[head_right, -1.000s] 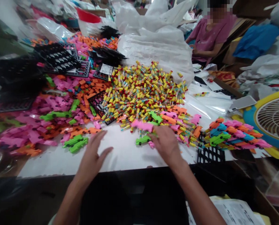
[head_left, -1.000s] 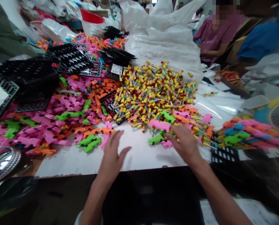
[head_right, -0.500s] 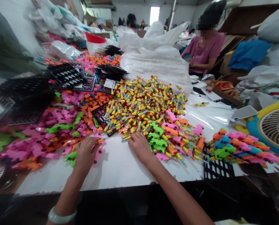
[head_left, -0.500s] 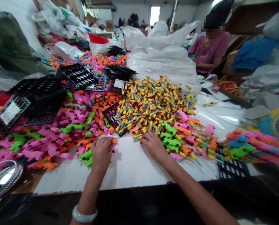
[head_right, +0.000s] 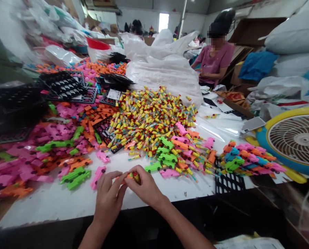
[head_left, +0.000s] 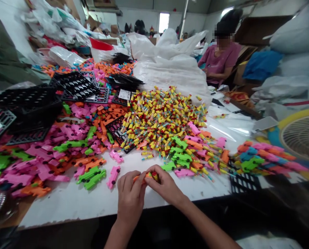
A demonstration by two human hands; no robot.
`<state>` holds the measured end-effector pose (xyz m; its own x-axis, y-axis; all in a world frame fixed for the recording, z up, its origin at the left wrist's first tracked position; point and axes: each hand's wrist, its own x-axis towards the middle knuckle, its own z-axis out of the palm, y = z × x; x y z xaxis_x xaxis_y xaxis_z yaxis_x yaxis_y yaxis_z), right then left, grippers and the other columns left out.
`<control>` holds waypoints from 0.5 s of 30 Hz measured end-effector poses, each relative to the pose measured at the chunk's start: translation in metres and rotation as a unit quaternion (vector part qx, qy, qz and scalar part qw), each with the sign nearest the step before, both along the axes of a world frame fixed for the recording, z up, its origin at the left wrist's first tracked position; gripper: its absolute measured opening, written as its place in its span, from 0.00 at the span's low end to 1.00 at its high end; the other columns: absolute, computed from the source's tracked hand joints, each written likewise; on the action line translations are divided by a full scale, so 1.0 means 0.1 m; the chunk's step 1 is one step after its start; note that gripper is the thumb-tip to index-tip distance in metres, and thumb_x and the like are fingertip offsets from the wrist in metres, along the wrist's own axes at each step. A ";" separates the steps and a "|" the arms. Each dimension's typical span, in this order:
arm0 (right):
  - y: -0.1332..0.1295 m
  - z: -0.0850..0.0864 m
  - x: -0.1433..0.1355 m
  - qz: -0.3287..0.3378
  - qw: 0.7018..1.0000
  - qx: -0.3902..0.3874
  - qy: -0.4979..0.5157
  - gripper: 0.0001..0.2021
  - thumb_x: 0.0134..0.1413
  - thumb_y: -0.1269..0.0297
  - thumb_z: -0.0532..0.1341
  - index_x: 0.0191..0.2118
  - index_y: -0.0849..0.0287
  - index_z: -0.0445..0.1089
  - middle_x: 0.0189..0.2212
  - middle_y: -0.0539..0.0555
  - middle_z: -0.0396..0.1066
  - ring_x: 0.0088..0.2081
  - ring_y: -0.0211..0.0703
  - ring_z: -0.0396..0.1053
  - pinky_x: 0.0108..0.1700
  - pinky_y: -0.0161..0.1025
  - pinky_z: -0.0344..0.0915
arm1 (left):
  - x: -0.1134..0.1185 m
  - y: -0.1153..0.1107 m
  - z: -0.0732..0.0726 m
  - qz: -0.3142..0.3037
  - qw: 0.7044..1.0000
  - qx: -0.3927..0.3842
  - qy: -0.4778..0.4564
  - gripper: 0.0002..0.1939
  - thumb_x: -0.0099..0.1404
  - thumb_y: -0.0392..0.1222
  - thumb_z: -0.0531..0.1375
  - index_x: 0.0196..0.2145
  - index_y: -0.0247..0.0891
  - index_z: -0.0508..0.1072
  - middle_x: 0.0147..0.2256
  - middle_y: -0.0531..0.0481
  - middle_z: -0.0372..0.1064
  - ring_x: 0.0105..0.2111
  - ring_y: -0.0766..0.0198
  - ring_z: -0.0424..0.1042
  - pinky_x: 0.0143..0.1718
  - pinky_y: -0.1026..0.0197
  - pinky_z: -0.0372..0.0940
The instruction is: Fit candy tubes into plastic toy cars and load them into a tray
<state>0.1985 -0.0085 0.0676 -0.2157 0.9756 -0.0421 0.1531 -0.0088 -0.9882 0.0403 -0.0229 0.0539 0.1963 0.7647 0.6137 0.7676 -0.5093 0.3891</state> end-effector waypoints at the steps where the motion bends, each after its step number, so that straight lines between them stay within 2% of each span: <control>1: -0.01 -0.02 0.04 -0.006 1.000 0.012 -0.011 0.09 0.57 0.58 0.58 0.41 0.57 0.65 0.28 0.46 0.62 0.29 0.33 0.59 0.31 0.31 0.59 | -0.01 -0.04 0.00 0.010 0.999 -0.038 -0.031 0.17 0.65 0.38 0.60 0.52 0.44 0.70 0.48 0.42 0.67 0.49 0.53 0.65 0.52 0.48 0.60; 3: -0.06 -0.06 0.11 -0.032 0.997 0.057 -0.052 0.11 0.57 0.61 0.59 0.44 0.56 0.64 0.29 0.46 0.63 0.28 0.33 0.60 0.31 0.32 0.60 | -0.01 -0.13 0.03 0.048 0.980 -0.139 -0.134 0.19 0.65 0.46 0.60 0.53 0.44 0.69 0.52 0.42 0.65 0.54 0.51 0.63 0.56 0.46 0.58; 4: -0.09 -0.09 0.12 -0.041 0.992 0.088 -0.077 0.12 0.57 0.61 0.60 0.46 0.56 0.64 0.30 0.47 0.64 0.28 0.34 0.61 0.31 0.32 0.61 | 0.00 -0.17 0.07 0.063 0.956 -0.201 -0.202 0.20 0.65 0.49 0.58 0.53 0.44 0.68 0.52 0.43 0.65 0.53 0.52 0.64 0.56 0.47 0.59; 7: -0.20 -0.13 0.08 -0.009 0.966 0.210 -0.147 0.11 0.59 0.64 0.57 0.47 0.56 0.63 0.35 0.52 0.69 0.32 0.37 0.65 0.36 0.35 0.64 | 0.09 -0.22 0.20 0.040 0.839 -0.377 -0.391 0.22 0.66 0.55 0.55 0.54 0.43 0.67 0.52 0.45 0.68 0.51 0.56 0.68 0.54 0.51 0.62; 8: -0.24 -0.13 0.05 0.015 0.954 0.249 -0.166 0.09 0.60 0.65 0.56 0.47 0.56 0.63 0.37 0.54 0.70 0.35 0.40 0.66 0.38 0.37 0.65 | 0.13 -0.22 0.24 0.024 0.799 -0.415 -0.435 0.24 0.65 0.56 0.56 0.54 0.42 0.67 0.52 0.45 0.68 0.51 0.56 0.68 0.54 0.53 0.62; 10: -0.30 -0.10 0.01 0.057 0.937 0.293 -0.181 0.09 0.60 0.66 0.55 0.47 0.57 0.63 0.39 0.56 0.71 0.40 0.44 0.66 0.41 0.40 0.65 | 0.18 -0.20 0.28 0.003 0.737 -0.458 -0.497 0.27 0.61 0.57 0.61 0.53 0.41 0.67 0.53 0.44 0.68 0.53 0.55 0.67 0.52 0.56 0.63; 12: -0.34 -0.06 0.02 0.086 0.949 0.264 -0.150 0.15 0.58 0.66 0.58 0.51 0.57 0.60 0.41 0.57 0.70 0.41 0.44 0.67 0.43 0.41 0.66 | 0.18 -0.16 0.28 -0.003 0.699 -0.478 -0.532 0.27 0.57 0.56 0.64 0.50 0.39 0.69 0.49 0.44 0.71 0.48 0.57 0.69 0.47 0.58 0.64; 13: -0.35 -0.04 0.04 0.090 0.961 0.232 -0.121 0.18 0.57 0.66 0.59 0.53 0.56 0.58 0.42 0.56 0.69 0.41 0.42 0.67 0.43 0.40 0.67 | 0.17 -0.15 0.28 -0.003 0.690 -0.483 -0.540 0.27 0.56 0.55 0.66 0.48 0.38 0.70 0.46 0.44 0.72 0.44 0.58 0.71 0.45 0.59 0.64; 15: -0.34 -0.02 0.12 0.057 0.981 0.170 -0.070 0.21 0.58 0.64 0.58 0.56 0.54 0.55 0.39 0.52 0.67 0.37 0.38 0.66 0.40 0.37 0.66 | 0.14 -0.14 0.27 -0.007 0.690 -0.484 -0.539 0.24 0.55 0.53 0.67 0.45 0.36 0.72 0.40 0.46 0.74 0.39 0.61 0.71 0.41 0.61 0.63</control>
